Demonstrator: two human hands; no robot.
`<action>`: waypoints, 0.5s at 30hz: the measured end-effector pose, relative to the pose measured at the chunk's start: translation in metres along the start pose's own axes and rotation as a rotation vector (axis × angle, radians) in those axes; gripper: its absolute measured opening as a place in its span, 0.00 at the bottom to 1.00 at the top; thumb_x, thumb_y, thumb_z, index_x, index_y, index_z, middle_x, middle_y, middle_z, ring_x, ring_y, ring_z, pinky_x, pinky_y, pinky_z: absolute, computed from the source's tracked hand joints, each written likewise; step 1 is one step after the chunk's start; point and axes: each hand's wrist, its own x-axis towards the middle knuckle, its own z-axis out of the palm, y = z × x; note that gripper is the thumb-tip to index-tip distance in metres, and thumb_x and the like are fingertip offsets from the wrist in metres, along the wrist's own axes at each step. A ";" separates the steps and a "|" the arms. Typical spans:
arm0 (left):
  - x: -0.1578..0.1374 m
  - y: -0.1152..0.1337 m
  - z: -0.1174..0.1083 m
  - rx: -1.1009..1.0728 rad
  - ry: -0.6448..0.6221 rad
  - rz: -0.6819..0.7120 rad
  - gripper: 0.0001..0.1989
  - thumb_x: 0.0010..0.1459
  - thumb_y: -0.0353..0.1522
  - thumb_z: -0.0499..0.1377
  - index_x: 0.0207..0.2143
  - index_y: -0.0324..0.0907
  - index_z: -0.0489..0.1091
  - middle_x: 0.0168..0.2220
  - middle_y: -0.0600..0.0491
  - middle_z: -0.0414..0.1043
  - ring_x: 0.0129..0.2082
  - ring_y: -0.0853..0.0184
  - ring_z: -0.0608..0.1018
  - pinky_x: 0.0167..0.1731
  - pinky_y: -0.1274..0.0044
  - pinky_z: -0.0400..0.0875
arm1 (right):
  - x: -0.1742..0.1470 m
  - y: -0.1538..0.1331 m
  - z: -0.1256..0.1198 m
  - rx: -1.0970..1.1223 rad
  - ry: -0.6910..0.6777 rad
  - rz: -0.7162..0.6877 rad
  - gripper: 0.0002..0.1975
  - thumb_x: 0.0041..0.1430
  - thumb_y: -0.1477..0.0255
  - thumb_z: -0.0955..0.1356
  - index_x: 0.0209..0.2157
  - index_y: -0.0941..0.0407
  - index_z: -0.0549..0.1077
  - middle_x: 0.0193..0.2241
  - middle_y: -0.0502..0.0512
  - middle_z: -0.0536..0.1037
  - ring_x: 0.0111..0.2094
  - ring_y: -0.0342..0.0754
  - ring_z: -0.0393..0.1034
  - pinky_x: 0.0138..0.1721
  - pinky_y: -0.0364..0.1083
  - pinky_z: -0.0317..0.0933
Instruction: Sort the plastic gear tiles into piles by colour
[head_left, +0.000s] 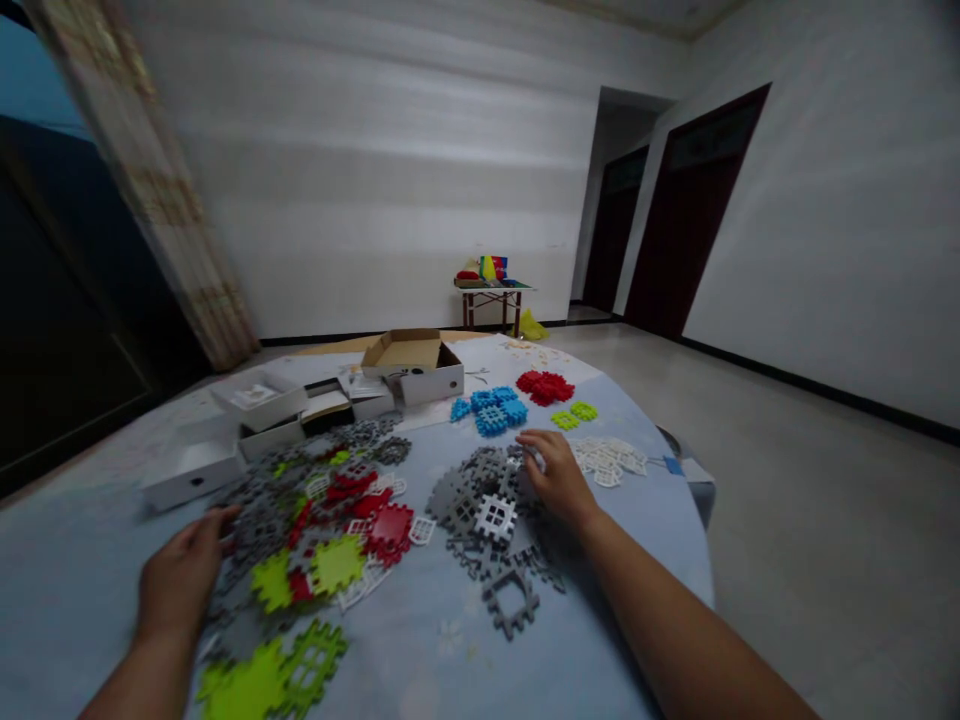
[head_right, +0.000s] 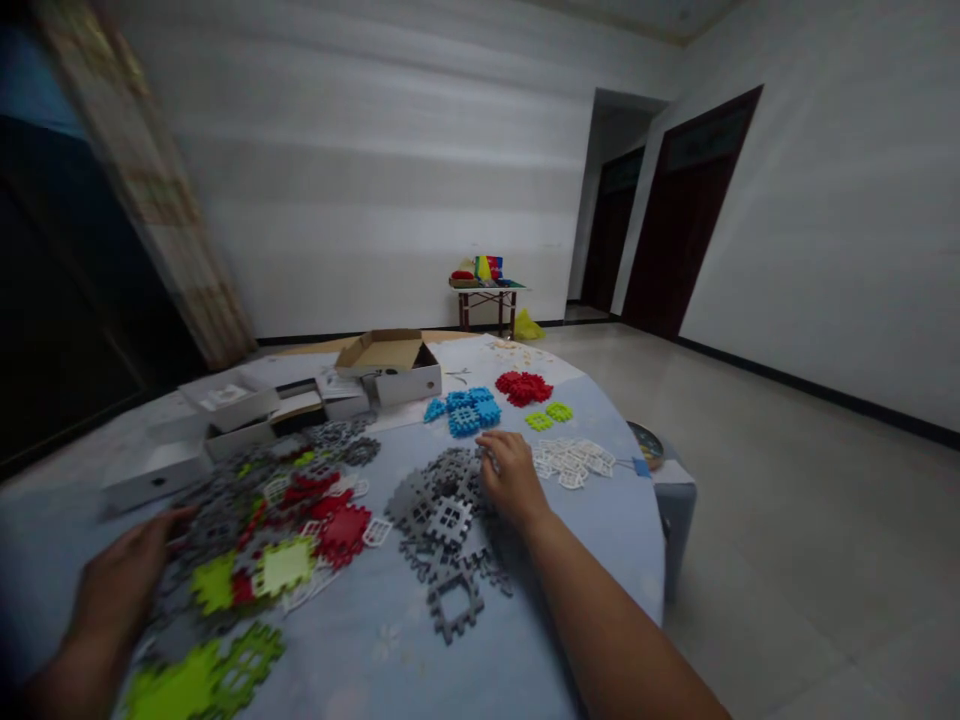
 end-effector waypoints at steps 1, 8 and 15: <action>-0.003 0.006 -0.001 -0.022 -0.003 -0.033 0.24 0.52 0.44 0.46 0.40 0.39 0.72 0.37 0.49 0.76 0.31 0.62 0.77 0.35 0.72 0.71 | -0.001 -0.007 0.002 0.012 -0.030 -0.023 0.14 0.55 0.76 0.62 0.42 0.55 0.72 0.43 0.58 0.73 0.46 0.52 0.63 0.49 0.54 0.56; -0.002 0.001 0.004 -0.148 -0.008 -0.091 0.24 0.49 0.44 0.50 0.40 0.37 0.73 0.36 0.48 0.76 0.34 0.62 0.76 0.36 0.75 0.70 | -0.007 -0.078 0.027 0.106 -0.365 -0.244 0.12 0.55 0.77 0.63 0.41 0.54 0.72 0.40 0.56 0.74 0.44 0.49 0.63 0.46 0.51 0.54; -0.003 -0.002 0.007 -0.203 0.013 -0.070 0.25 0.47 0.46 0.49 0.37 0.38 0.74 0.37 0.47 0.76 0.35 0.61 0.76 0.34 0.75 0.71 | -0.010 -0.153 0.086 0.002 -0.712 -0.449 0.14 0.54 0.69 0.67 0.43 0.54 0.70 0.41 0.56 0.73 0.44 0.52 0.61 0.43 0.50 0.53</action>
